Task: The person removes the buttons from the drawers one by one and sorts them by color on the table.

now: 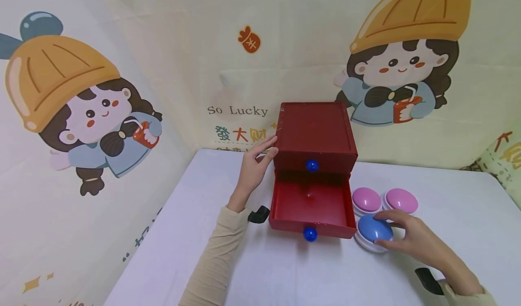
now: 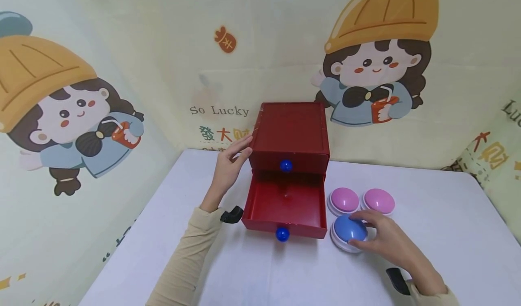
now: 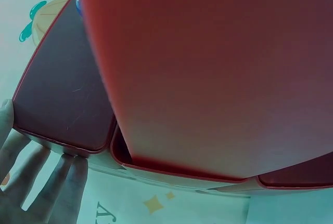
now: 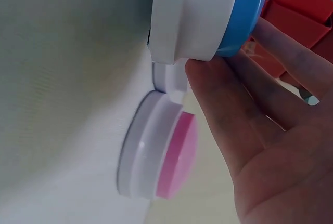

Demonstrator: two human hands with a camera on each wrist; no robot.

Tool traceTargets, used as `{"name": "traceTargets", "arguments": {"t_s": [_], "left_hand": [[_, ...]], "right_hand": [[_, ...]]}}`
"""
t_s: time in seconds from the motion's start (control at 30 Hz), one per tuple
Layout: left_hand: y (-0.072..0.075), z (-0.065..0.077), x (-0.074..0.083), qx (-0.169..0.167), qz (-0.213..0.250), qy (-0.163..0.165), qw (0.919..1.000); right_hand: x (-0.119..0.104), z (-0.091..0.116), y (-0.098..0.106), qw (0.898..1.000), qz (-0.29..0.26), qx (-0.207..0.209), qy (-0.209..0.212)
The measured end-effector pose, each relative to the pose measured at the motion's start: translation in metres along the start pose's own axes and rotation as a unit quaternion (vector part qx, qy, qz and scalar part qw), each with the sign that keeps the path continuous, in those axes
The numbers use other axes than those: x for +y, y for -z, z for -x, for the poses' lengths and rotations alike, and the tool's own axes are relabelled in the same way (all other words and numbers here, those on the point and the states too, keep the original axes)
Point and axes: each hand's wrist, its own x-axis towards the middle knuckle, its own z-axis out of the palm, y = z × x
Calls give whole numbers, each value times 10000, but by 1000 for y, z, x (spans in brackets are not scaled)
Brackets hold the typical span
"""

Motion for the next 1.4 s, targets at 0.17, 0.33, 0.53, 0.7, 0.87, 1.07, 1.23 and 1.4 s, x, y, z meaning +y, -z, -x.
{"name": "traceTargets", "arguments": {"t_s": [0.17,0.33,0.53,0.7,0.87,1.07,1.23,1.4], "left_hand": [[-1,0,1,-2,-5,84,10000],[0,1,15,-36,-37,152,9999],[1,5,37,-92,-71,153,9998],[1,6,39,-104,-53,167,9998],[1,7,37,-107,-17,208,9997],[3,8,39,-82,-66,182,9998],[3,6,41,-90,-74,152,9998],[3,5,41,-94,-87,221,9997]], "right_hand": [[3,2,-2,10000,-82,-3,52],[4,3,-3,9999,-78,-82,-84],[5,5,-5,9996,-104,-112,-248],[5,6,-6,9997,-103,68,-212],[0,7,-3,9991,16,189,-367],[-10,6,2,9990,-72,338,-273],[-22,5,7,9982,-145,536,-222],[-37,3,11,9970,-262,630,-357]]}}
